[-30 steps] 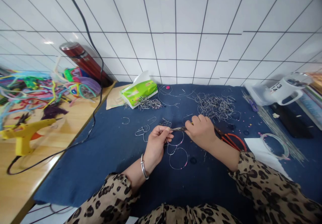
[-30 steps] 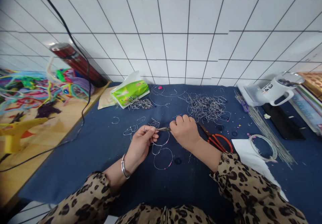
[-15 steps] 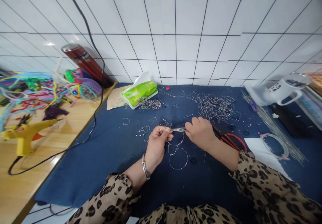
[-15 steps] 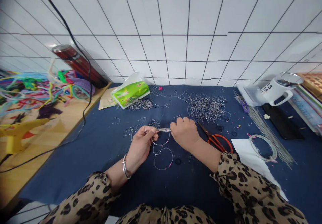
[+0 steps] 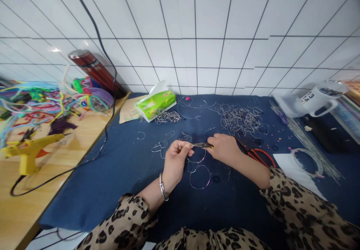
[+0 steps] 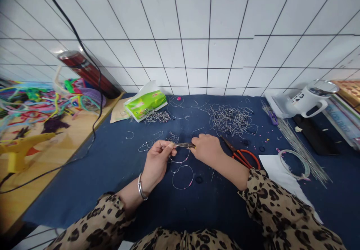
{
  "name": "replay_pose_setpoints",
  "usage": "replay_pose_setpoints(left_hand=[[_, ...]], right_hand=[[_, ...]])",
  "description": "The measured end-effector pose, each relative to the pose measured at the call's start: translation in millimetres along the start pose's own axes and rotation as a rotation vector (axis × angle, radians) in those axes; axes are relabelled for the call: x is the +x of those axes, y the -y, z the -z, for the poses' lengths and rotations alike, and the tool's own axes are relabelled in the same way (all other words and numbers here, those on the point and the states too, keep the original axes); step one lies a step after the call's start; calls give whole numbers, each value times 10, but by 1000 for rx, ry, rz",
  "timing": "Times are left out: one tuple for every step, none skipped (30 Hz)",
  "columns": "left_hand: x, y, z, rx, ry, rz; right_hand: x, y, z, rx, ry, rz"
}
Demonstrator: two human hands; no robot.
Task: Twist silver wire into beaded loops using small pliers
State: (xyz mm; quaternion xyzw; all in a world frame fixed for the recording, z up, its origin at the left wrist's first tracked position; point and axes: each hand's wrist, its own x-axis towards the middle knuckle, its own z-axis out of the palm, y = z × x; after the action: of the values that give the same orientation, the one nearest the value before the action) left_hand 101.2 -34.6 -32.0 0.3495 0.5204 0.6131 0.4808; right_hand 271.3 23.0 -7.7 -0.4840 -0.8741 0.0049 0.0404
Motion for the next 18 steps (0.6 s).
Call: replay_pose_setpoints(left_hand=[[-1,-1,1,1,7,-3],[-2,-1,2,2,13,-4],[-3,-2,3,4,18,-4],[-3,-3,3,8,19,-5],[-4,-4,4,12,20,-6],[-4,-7,4,16,21,-6],[-5,-10,4,18,22,-6],[-6,-14,5,20,23,-6],[-6,-17,5,24,24,-6],[-5,-20,7,28,25,-5],[-4,-21,9,35,26,-5],[-1,-20,13,42,26,-5],[3,-16,18,50,28,-5],[8,-12,24,57,30,-3],[14,-5,32,64,35,0],[21,1,40,70,42,4],[29,8,49,76,51,13],[37,13,58,80,62,26]], right_hand=[[2,-6,-2,8,10,2],[6,-12,-4,15,19,1],[9,-18,-6,21,30,1],[14,-24,-8,27,42,2],[19,-30,-9,31,55,2],[24,-34,-11,36,70,1],[29,-38,-13,42,85,0],[32,-41,-15,50,99,0],[32,-42,-17,57,110,1],[31,-42,-20,64,113,2],[28,-41,-23,69,106,4],[22,-39,-29,69,84,4],[16,-36,-36,64,51,2],[11,-33,-45,55,10,1],[7,-31,-57,44,-33,1],[5,-30,-70,35,-70,1],[5,-32,-86,30,-98,5],[8,-35,-103,33,-119,8]])
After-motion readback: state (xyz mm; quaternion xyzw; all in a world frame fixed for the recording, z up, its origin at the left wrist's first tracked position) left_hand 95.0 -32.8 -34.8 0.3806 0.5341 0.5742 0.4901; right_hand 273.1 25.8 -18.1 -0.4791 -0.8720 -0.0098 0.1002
